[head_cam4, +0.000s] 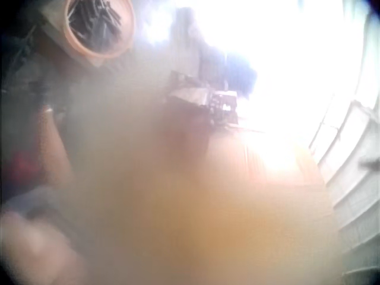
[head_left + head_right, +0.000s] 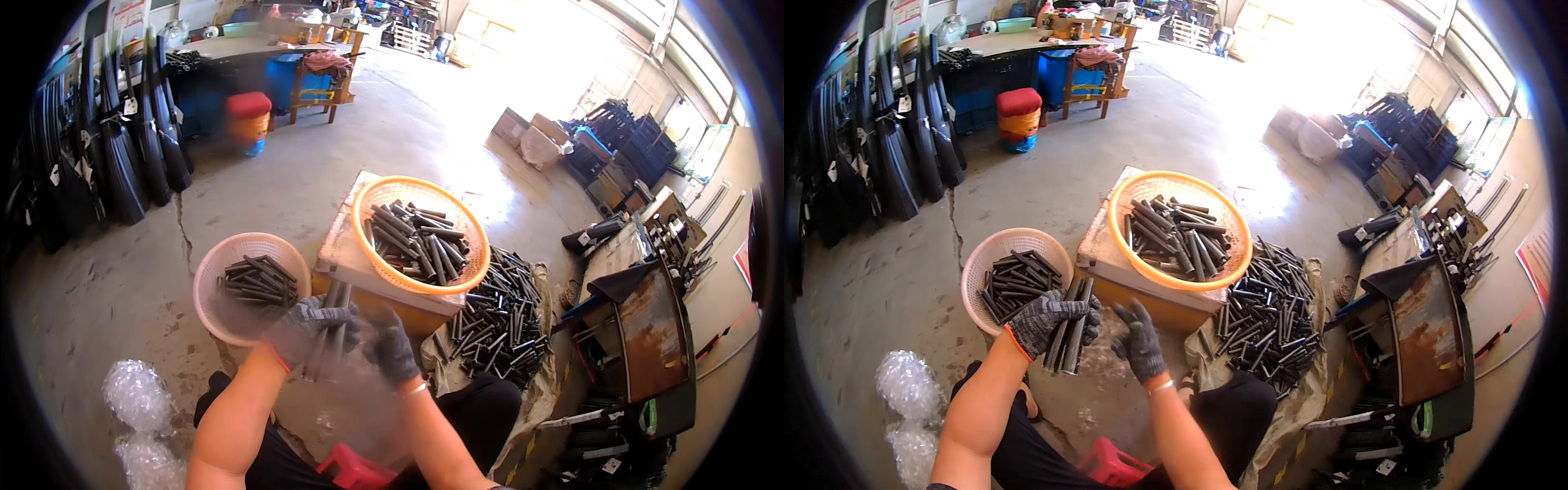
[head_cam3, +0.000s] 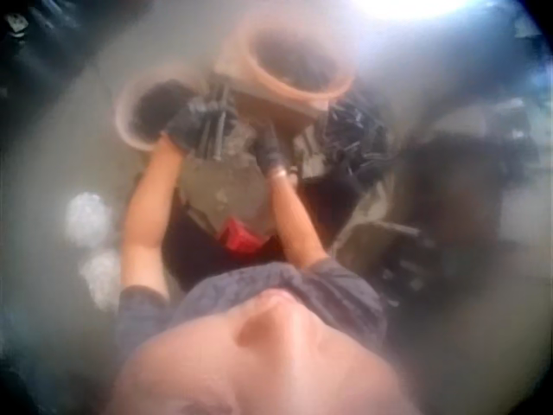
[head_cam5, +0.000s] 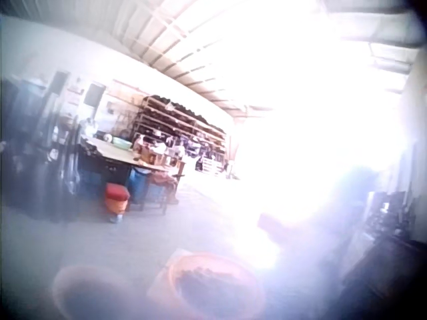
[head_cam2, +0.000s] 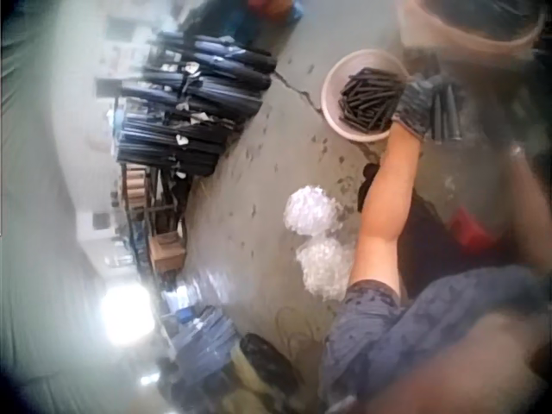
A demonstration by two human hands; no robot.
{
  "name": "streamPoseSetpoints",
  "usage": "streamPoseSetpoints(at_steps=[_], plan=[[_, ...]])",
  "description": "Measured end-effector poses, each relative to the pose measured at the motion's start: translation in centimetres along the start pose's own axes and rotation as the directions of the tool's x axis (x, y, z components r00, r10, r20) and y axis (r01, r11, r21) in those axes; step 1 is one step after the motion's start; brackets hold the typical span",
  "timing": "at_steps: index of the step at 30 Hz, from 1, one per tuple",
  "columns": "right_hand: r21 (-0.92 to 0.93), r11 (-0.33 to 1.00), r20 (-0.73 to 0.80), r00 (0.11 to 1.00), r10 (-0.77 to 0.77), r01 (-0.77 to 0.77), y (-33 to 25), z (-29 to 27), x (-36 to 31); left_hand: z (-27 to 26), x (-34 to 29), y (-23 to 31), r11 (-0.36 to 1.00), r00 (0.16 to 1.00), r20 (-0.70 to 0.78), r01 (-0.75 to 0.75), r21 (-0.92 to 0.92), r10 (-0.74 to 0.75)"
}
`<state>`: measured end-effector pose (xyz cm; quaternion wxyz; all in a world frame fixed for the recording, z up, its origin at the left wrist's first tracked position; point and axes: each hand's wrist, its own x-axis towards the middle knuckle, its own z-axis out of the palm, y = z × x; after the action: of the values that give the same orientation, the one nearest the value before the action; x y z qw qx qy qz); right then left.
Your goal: The person takes black metal pipes from a basket and puts them into bubble wrap packaging, then places the packaged pipes into another basket.
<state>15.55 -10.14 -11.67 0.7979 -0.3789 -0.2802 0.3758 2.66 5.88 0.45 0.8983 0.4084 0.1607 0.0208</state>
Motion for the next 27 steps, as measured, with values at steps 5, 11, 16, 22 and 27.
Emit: streamPoseSetpoints(at_steps=[5, 11, 16, 22, 27], plan=[[-0.713, 0.603, 0.386, 0.918, -0.089, 0.358, -2.2, 2.2, 3.5, 0.5, 0.8, 0.2, 0.996, 0.994, 0.052, -0.092, 0.017, 0.091], [-0.971, -0.227, -0.007, 0.943, 0.334, 0.073, 12.9, -11.3, -6.0, 0.3, 0.3, -0.4, 1.0, 0.997, 0.082, -0.002, -0.012, 0.003], [-0.856, -0.399, -0.512, 0.649, 0.563, -0.329, 15.9, -17.8, -16.3, 0.0, -0.2, 0.6, 0.997, 0.999, 0.015, -0.044, -0.058, 0.045], [-0.268, 0.936, -0.364, 0.923, 0.121, -0.228, 2.6, -2.0, -0.2, -0.9, -0.3, 0.0, 0.999, 1.0, -0.004, -0.027, -0.033, 0.027], [-0.509, 0.859, 0.176, 0.972, 0.156, -0.046, -2.1, 2.7, 3.4, -1.7, 1.4, -1.2, 0.96, 0.98, 0.088, -0.194, 0.203, 0.179]])
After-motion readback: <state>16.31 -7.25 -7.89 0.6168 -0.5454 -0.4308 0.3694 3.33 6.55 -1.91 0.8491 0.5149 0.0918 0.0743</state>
